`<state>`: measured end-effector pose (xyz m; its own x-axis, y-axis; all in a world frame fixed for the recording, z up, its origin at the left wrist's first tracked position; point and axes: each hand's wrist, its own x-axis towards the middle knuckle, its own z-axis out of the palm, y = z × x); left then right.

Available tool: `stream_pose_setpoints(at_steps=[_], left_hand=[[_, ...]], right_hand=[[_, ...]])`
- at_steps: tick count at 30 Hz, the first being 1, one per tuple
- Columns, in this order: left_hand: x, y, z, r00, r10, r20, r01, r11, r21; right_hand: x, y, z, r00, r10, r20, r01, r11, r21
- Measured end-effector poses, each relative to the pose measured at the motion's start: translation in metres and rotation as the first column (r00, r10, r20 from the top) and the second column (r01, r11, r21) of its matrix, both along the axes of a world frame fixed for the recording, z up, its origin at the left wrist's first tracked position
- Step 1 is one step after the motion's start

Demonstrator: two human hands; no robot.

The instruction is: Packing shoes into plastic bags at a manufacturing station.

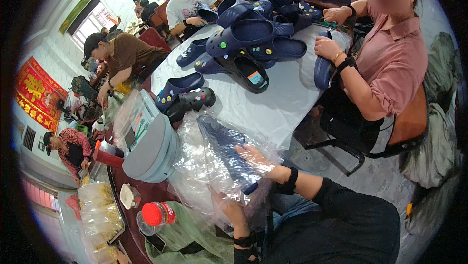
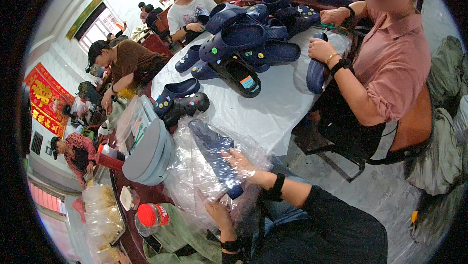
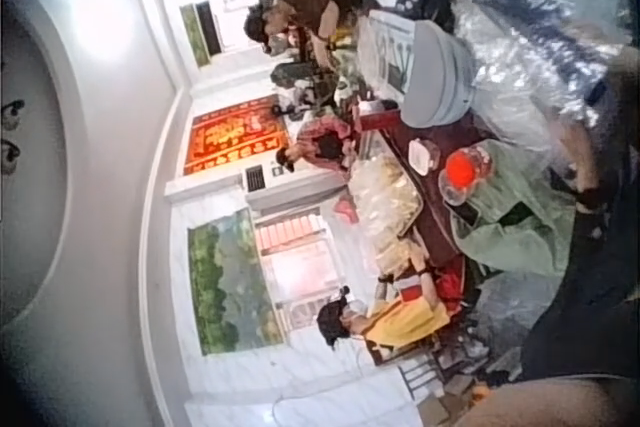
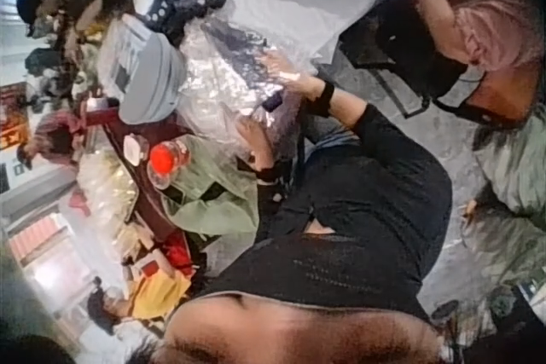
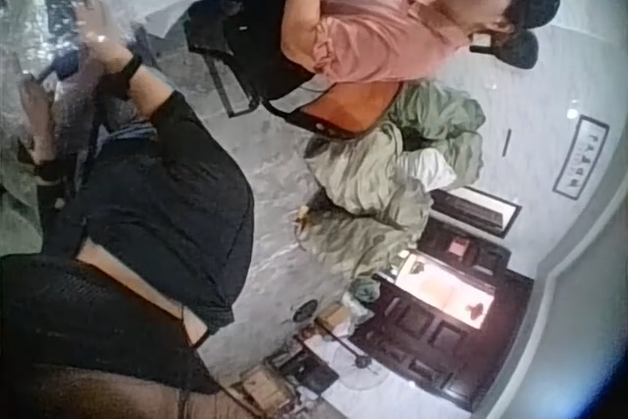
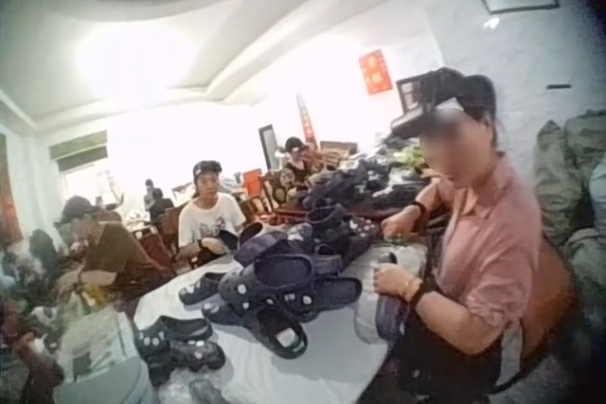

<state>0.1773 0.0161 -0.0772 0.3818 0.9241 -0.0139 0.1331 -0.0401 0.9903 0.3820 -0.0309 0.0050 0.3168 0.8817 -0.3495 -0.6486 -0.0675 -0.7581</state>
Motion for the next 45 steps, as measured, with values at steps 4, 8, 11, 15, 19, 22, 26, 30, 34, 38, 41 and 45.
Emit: stream_pose_setpoints(at_steps=[4,8,11,15,19,22,26,30,34,38,41,45], left_hand=[[-0.015,0.011,-0.032,0.994,0.016,-0.112,-0.018,1.000,-0.014],[0.034,-0.030,0.084,0.987,0.062,0.149,-0.037,0.986,-0.164],[0.033,-0.026,0.072,0.971,0.119,0.208,-0.089,0.985,-0.150],[0.033,-0.022,0.083,0.970,0.195,0.143,-0.158,0.959,-0.233],[0.031,-0.023,0.096,0.992,0.125,0.028,-0.109,0.936,-0.334],[0.035,-0.027,0.077,0.968,0.120,0.222,-0.064,0.967,-0.248],[0.030,-0.016,0.071,0.994,0.031,0.101,0.007,0.938,-0.347],[0.006,0.001,0.019,0.960,-0.001,-0.279,0.052,0.983,0.175],[0.026,-0.012,0.062,0.995,0.056,-0.087,-0.059,0.997,-0.042],[0.024,-0.014,0.074,0.994,0.064,0.087,-0.041,0.970,-0.241],[0.019,-0.009,0.059,0.988,0.095,0.125,-0.052,0.950,-0.309],[0.032,-0.019,0.087,0.982,0.136,0.129,-0.075,0.916,-0.394]], right_hand=[[-0.017,-0.030,-0.048,-0.098,-0.400,0.911,-0.209,0.903,0.374],[-0.044,-0.087,0.002,0.379,0.116,0.918,-0.059,0.993,-0.101],[-0.040,-0.111,0.012,0.068,0.112,0.991,-0.133,0.986,-0.103],[-0.007,-0.119,0.079,0.347,0.028,0.938,-0.324,0.942,0.092],[-0.031,-0.107,0.113,0.810,-0.584,0.059,0.237,0.417,0.877],[-0.028,-0.082,0.120,0.443,-0.255,0.859,-0.623,0.602,0.500],[-0.004,-0.070,0.076,0.074,0.170,0.983,-0.858,0.512,-0.024],[0.028,-0.064,0.098,0.255,0.194,0.947,-0.729,0.682,0.057],[0.049,-0.071,0.111,0.285,0.388,0.877,-0.797,0.604,-0.008],[0.075,-0.064,0.104,0.273,0.236,0.932,-0.603,0.797,-0.025],[0.078,-0.062,0.113,0.331,0.232,0.914,-0.552,0.834,-0.012],[0.103,-0.043,0.107,0.780,-0.030,0.625,-0.151,0.960,0.235]])
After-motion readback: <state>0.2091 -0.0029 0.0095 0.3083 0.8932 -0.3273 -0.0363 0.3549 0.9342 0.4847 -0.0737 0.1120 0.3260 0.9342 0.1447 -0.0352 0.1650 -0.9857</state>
